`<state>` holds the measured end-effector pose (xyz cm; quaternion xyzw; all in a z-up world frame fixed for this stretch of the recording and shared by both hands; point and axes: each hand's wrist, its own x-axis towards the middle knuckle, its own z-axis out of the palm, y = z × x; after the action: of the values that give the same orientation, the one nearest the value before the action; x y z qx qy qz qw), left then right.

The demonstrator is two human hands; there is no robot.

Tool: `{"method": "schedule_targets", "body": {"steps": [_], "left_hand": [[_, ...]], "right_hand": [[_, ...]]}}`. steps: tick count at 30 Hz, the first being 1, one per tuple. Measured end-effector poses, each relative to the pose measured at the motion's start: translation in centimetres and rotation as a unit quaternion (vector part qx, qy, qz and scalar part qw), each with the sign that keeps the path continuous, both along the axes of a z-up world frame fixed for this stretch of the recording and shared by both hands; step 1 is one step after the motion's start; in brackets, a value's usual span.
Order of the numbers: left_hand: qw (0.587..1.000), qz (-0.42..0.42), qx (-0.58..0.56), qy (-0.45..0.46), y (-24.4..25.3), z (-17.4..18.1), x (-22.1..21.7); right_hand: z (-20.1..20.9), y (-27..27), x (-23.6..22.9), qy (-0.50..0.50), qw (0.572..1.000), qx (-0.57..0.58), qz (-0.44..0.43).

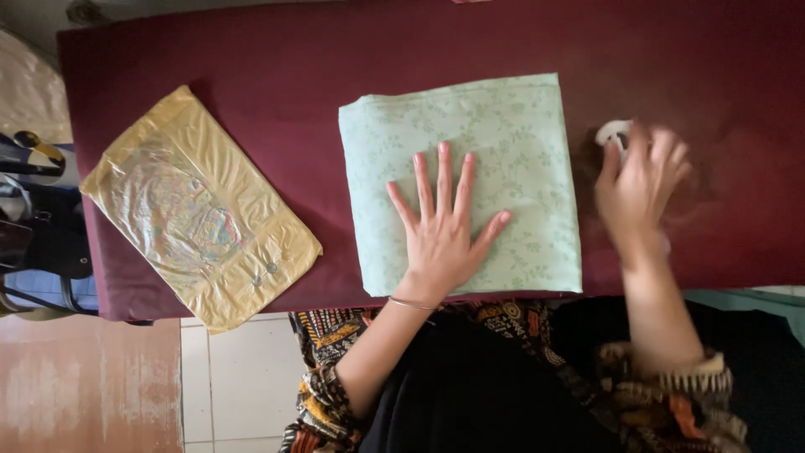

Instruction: The person sprays a light green patterned fabric with a clear spray bottle and then folds it into a neat stack on a maroon table. They smooth the fabric with their hands between folds and place the finished stack aside.

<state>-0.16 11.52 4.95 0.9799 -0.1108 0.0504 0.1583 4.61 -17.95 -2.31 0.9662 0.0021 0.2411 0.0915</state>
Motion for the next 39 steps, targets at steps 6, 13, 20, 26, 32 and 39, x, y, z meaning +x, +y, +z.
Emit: {"method": "schedule_targets", "body": {"steps": [6, 13, 20, 26, 32, 39], "left_hand": [[1.000, 0.004, -0.024, 0.019, -1.3, 0.1, 0.3], [0.971, 0.024, -0.224, 0.083, -0.6, 4.2, 1.1], [0.876, 0.070, -0.464, 0.113, 7.7, 12.7, -0.1], [0.644, 0.169, -0.709, 0.231, 12.9, -3.9, -1.4], [0.532, 0.240, -0.774, 0.247, 20.3, -22.0, -0.7], [0.696, 0.270, -0.637, 0.193, 17.5, -3.5, -0.6]], "right_hand": [[-2.7, 2.4, -2.4, 0.253, 0.749, 0.609, -0.063], [0.9, 6.1, -2.8, 0.261, 0.243, 0.932, 0.067], [21.2, 16.4, -1.5, 0.281, 0.480, 0.753, 0.351], [22.6, 26.8, -1.1, 0.364, 0.711, 0.426, 0.425], [10.9, 31.0, -2.1, 0.452, 0.685, 0.475, 0.318], [9.2, 23.2, -3.4, 0.237, 0.687, 0.498, 0.473]]}}
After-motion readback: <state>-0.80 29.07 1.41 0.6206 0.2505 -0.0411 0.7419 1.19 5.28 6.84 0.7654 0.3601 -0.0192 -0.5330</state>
